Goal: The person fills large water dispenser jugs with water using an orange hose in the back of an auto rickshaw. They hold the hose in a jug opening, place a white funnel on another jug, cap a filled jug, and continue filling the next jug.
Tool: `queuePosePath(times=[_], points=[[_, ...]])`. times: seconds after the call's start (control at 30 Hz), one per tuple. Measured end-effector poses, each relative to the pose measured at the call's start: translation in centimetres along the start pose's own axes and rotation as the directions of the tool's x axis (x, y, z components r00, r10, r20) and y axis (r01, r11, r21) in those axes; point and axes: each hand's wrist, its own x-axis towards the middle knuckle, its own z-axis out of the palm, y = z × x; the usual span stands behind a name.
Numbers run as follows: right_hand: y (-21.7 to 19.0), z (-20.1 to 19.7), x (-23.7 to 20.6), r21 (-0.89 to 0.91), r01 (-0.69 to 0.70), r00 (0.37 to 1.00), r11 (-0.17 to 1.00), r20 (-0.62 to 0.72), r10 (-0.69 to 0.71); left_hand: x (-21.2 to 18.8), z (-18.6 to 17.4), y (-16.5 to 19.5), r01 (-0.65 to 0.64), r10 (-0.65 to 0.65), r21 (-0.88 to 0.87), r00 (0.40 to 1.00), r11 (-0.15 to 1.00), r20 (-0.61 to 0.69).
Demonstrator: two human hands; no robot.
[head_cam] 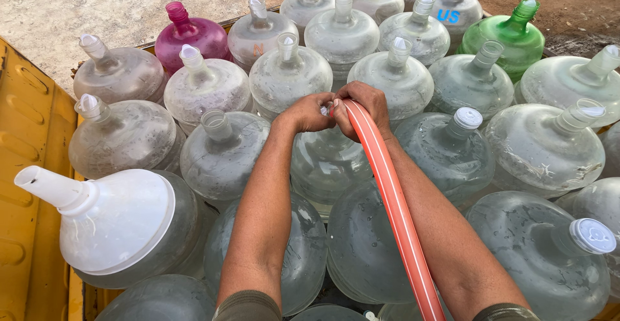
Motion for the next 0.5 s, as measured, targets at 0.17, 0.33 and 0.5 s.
queuePosePath(times=[0.17,0.33,0.5], points=[[0.05,-0.02,-0.06,-0.008,0.008,1.0,1.0,-0.001,-0.008,-0.27,-0.02,0.21,-0.042,0.042,-0.016,0.999,0.999,0.001],[0.0,-0.09,-0.08,0.004,0.004,1.0,1.0,-0.001,-0.004,-0.39,-0.03,0.51,0.005,-0.005,-0.023,1.0,1.0,0.02],[0.03,-0.1,-0.04,-0.004,0.016,1.0,1.0,-0.005,-0.016,-0.3,0.14,0.62,-0.021,0.021,-0.013,1.0,1.0,-0.009]])
